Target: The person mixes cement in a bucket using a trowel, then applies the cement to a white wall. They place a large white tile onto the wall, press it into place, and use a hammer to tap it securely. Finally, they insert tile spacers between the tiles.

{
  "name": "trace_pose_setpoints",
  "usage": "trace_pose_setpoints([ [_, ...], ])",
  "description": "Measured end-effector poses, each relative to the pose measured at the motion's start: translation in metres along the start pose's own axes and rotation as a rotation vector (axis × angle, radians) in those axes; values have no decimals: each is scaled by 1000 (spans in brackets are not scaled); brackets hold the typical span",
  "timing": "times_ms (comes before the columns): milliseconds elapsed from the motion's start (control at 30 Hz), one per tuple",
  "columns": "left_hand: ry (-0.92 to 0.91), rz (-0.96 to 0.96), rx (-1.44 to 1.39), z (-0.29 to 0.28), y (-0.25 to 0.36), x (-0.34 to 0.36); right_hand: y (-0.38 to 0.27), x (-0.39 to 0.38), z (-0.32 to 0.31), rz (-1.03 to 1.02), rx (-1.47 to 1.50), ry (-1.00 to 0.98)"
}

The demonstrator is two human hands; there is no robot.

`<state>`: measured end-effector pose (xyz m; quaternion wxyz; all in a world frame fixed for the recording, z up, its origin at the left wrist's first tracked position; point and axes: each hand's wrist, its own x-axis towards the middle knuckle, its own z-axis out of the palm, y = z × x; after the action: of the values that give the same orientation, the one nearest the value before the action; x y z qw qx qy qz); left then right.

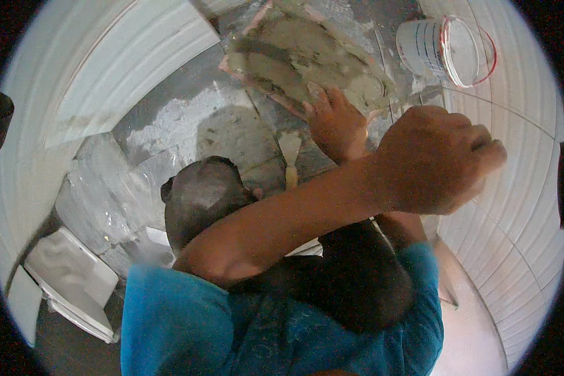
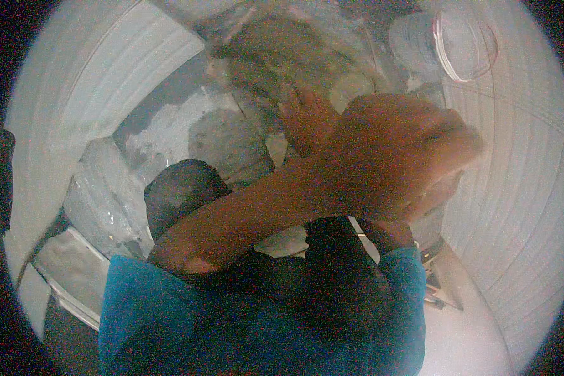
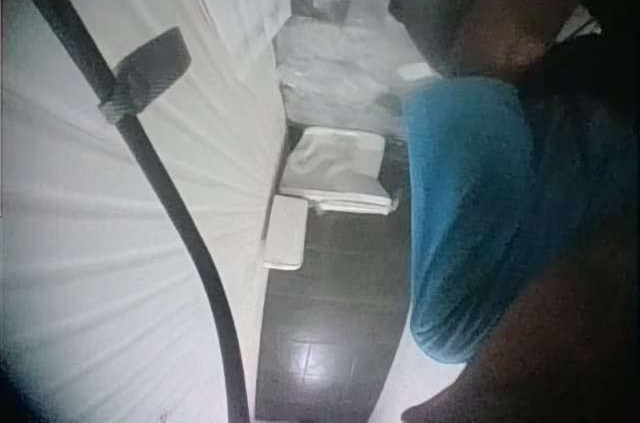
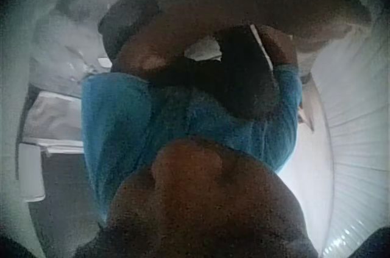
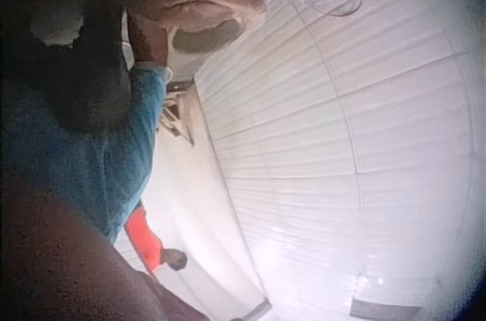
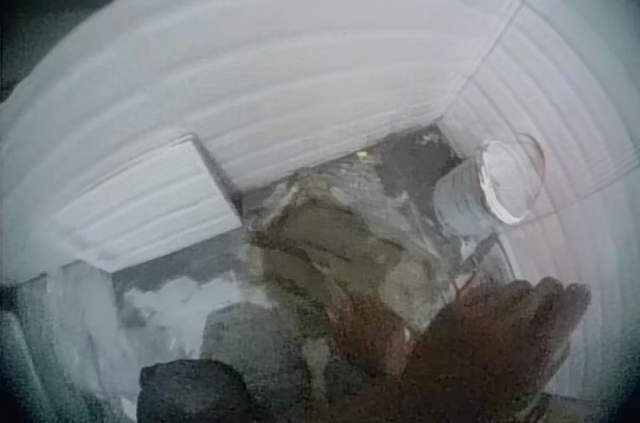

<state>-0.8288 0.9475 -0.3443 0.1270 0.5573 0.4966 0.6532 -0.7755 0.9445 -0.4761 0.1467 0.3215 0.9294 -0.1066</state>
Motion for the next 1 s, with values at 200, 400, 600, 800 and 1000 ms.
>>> trace_pose_setpoints([
  [200,108,-20,43,-21,2,-8,-20,7,17,-57,-52,280],
  [400,38,-43,-13,-26,3,-4,-10,6,17,-154,-106,296],
  [600,49,-100,-81,-16,-9,-10,28,-35,-2,-47,377,384],
  [800,-77,-34,-75,-54,-77,15,102,-163,-93,363,572,288],
  [1000,271,-587,-264,-127,-162,24,141,-286,-148,1110,272,83],
])
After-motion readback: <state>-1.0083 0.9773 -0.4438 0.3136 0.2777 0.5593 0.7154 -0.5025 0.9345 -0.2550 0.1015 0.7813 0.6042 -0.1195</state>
